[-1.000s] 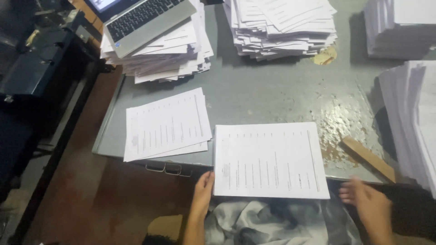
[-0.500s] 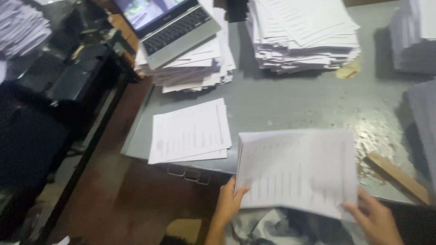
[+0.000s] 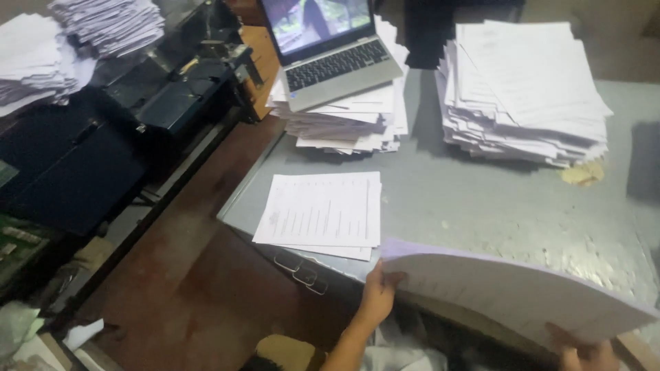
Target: Organizing and inspecting stacks of printed documents on a production table.
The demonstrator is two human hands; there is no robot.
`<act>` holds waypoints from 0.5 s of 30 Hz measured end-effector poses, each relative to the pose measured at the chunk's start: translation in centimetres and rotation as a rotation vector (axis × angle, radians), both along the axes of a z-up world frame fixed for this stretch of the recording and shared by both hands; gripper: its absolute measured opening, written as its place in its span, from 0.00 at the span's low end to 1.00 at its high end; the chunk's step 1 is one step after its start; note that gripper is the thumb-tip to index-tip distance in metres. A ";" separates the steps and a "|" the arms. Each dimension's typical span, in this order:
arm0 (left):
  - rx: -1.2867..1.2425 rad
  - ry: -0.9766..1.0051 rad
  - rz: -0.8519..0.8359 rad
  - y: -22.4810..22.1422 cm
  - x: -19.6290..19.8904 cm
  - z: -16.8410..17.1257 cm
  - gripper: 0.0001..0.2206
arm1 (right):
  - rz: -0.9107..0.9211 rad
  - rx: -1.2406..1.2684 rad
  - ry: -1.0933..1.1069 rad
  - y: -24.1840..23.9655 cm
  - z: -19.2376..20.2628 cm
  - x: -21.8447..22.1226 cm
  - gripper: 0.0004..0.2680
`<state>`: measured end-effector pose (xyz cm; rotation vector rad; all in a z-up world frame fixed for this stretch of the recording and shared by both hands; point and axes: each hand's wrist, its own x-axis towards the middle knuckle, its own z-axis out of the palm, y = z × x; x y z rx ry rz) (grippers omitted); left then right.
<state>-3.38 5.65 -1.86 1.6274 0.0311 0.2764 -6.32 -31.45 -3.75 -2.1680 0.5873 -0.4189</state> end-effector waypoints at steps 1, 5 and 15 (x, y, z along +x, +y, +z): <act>0.026 -0.056 0.021 0.2 0.3 0.8 0.15 | 0.011 0.025 -0.001 1.2 1.6 0.8 0.20; 0.130 0.248 0.208 6.2 1.0 8.5 0.09 | 0.206 0.181 0.065 6.9 3.5 5.2 0.15; 0.624 0.439 0.680 33.6 9.5 -2.3 0.24 | 0.712 0.300 0.010 33.8 2.3 16.6 0.29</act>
